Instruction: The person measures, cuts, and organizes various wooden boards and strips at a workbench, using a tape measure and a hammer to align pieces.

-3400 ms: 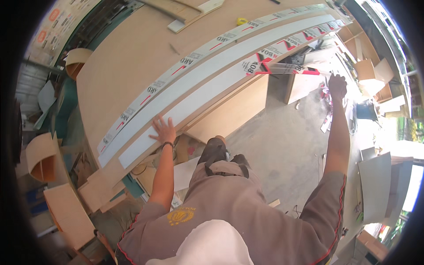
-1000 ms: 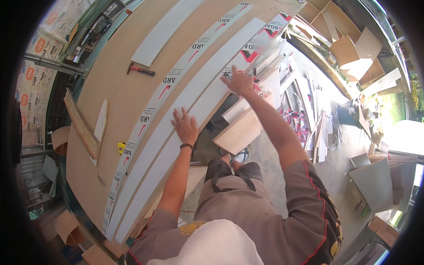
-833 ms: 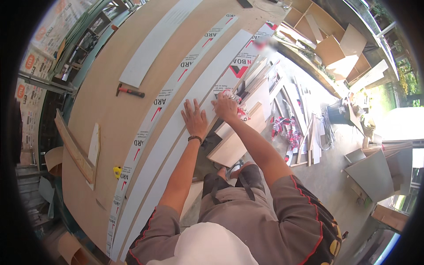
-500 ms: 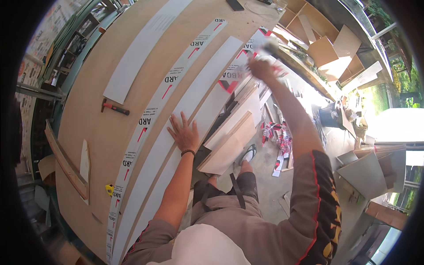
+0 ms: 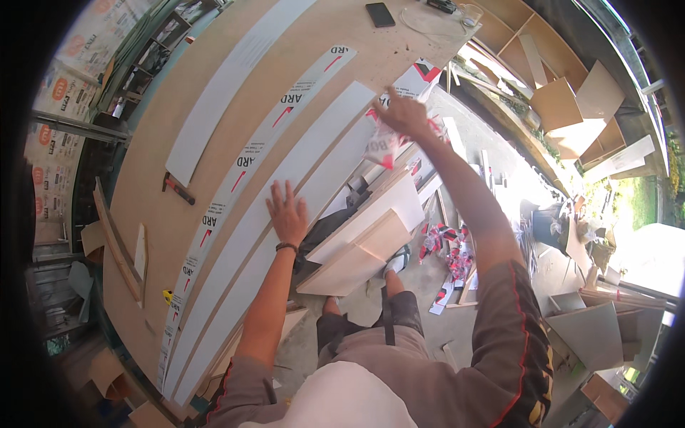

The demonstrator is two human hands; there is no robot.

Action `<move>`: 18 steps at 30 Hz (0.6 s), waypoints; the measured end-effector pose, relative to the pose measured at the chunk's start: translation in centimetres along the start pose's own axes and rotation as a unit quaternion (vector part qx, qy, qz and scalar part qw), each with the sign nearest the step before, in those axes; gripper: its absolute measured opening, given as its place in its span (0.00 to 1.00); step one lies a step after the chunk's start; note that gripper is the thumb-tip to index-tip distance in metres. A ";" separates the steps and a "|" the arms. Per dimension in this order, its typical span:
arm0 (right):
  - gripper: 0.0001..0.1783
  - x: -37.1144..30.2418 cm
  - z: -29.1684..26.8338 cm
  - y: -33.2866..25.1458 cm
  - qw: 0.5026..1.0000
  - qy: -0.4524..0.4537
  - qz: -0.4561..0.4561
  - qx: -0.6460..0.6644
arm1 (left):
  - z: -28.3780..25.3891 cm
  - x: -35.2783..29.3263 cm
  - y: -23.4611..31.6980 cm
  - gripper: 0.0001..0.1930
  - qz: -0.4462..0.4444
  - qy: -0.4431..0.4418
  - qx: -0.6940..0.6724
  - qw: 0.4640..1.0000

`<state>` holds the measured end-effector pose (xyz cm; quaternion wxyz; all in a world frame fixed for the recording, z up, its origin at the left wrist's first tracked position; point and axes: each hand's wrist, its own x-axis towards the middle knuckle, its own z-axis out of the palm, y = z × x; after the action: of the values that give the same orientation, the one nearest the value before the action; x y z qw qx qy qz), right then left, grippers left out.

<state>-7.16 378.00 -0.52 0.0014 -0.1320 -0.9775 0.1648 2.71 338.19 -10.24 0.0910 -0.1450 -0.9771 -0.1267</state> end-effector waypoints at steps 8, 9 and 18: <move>0.23 0.1 8.8 -0.4 0.998 -0.020 -0.047 0.033 | 5.9 12.3 11.9 0.39 -0.022 -0.013 0.051 0.998; 0.21 1.0 7.7 0.5 0.996 -0.056 -0.065 0.019 | 6.0 12.1 12.1 0.40 -0.034 -0.016 0.047 0.998; 0.19 22.8 -13.5 31.9 0.944 0.110 0.107 -0.290 | 4.9 13.5 13.3 0.44 -0.059 -0.039 0.020 0.997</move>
<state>-20.30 417.28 0.99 0.0531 -0.2479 -0.9568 -0.1427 -6.66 355.36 -9.08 0.0485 -0.0900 -0.9890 -0.1066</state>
